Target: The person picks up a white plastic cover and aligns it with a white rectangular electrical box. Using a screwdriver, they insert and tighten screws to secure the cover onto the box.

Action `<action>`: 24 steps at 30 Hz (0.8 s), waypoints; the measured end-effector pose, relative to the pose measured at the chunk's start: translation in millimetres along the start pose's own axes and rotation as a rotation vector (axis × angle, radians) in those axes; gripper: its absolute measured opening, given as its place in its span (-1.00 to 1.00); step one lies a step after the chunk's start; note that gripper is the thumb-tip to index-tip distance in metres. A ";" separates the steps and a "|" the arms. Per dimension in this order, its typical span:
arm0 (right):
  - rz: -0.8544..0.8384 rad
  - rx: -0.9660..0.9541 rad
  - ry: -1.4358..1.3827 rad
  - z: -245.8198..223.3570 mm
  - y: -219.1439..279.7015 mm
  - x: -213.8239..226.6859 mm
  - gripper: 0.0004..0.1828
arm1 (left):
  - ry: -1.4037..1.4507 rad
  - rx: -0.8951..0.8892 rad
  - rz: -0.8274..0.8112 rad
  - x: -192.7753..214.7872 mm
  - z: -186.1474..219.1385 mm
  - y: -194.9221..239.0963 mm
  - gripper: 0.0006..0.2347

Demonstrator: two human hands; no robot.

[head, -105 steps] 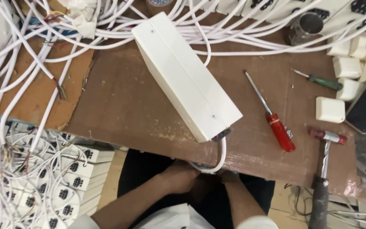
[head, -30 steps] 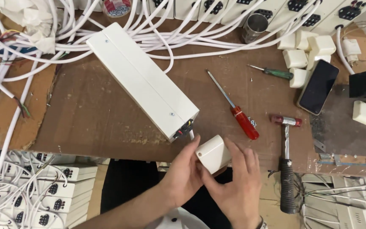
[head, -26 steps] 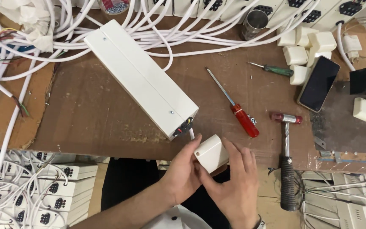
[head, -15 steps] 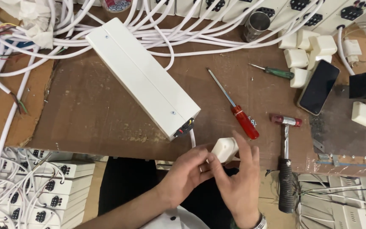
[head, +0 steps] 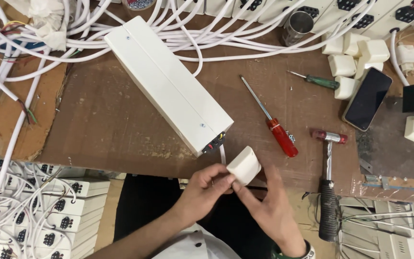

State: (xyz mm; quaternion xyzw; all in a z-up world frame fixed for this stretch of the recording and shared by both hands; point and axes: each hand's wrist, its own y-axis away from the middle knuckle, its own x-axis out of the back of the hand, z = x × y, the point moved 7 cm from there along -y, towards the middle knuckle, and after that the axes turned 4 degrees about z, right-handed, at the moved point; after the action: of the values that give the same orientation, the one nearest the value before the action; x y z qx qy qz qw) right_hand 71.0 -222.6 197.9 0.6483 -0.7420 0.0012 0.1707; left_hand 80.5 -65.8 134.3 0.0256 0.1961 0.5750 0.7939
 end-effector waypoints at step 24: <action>0.121 0.435 0.502 -51.0 16.6 -9.4 -0.17 | 0.735 0.403 -0.055 -18.7 19.4 17.3 -0.62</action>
State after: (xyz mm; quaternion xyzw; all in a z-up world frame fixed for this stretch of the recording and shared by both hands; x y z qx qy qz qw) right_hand 68.8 -199.5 247.2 0.6037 -0.6964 0.3291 0.2053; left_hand 66.6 -73.6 162.1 -0.0317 0.5757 0.4746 0.6650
